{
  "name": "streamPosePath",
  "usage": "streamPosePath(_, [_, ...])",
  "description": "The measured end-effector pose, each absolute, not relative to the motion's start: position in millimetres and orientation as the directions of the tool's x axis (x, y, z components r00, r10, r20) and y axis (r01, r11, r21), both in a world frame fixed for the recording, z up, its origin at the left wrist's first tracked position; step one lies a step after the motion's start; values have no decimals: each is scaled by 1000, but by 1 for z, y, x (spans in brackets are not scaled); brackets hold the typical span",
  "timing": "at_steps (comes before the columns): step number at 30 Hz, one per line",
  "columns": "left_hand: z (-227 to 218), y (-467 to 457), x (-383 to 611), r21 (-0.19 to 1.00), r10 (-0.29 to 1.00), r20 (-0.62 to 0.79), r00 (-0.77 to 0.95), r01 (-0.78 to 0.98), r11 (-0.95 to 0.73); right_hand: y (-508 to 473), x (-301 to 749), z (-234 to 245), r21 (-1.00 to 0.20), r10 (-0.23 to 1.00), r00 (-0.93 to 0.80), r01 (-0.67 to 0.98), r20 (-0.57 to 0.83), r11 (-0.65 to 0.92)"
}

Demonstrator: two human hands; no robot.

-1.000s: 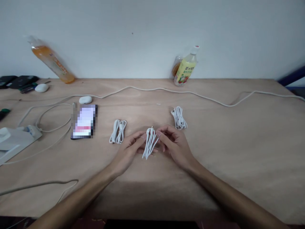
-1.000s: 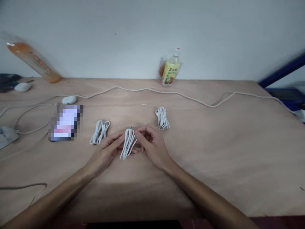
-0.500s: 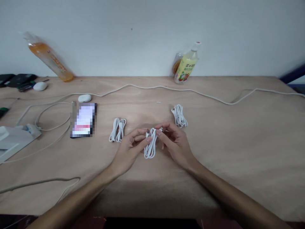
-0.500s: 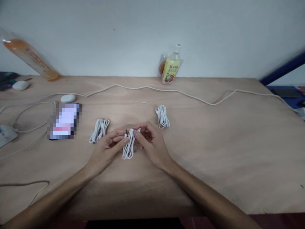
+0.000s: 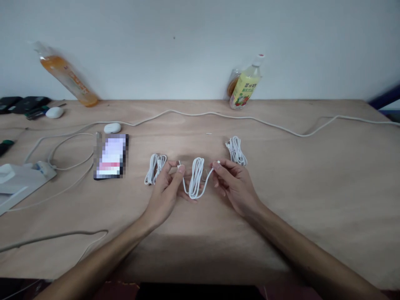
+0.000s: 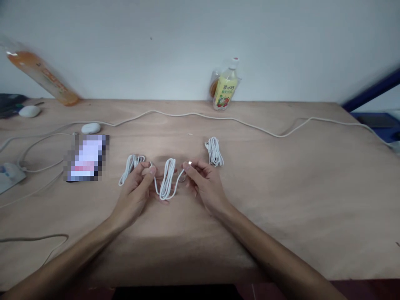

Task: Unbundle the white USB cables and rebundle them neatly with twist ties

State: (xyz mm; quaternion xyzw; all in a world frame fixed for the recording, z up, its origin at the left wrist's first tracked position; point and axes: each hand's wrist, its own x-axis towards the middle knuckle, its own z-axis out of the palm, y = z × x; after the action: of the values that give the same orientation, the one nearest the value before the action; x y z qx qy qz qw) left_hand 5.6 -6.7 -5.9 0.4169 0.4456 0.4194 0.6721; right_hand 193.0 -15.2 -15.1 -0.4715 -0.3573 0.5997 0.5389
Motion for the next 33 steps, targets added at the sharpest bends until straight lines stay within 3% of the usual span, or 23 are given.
streamPosePath(10, [-7,-8,7,887,907,-273,319,-281,366,-16,193,-19,-923,974,-104,-314,-199,-222])
streamPosePath(15, [-4,-7,7,871,925,-291,243,-332,361,-17,192,-18,-925,975,-51,-310,-215,-220])
streamPosePath(23, [2,-7,7,847,908,-330,257,-343,406,-16,192,-18,-932,978,-26,-298,-208,-207])
streamPosePath(29, [0,-7,7,900,944,-211,253,-327,288,-17,191,-22,-944,981,-8,-272,-195,-190])
streamPosePath(33, [1,-7,8,899,934,-174,310,-338,280,-19,191,-26,-974,993,35,-204,-109,-100])
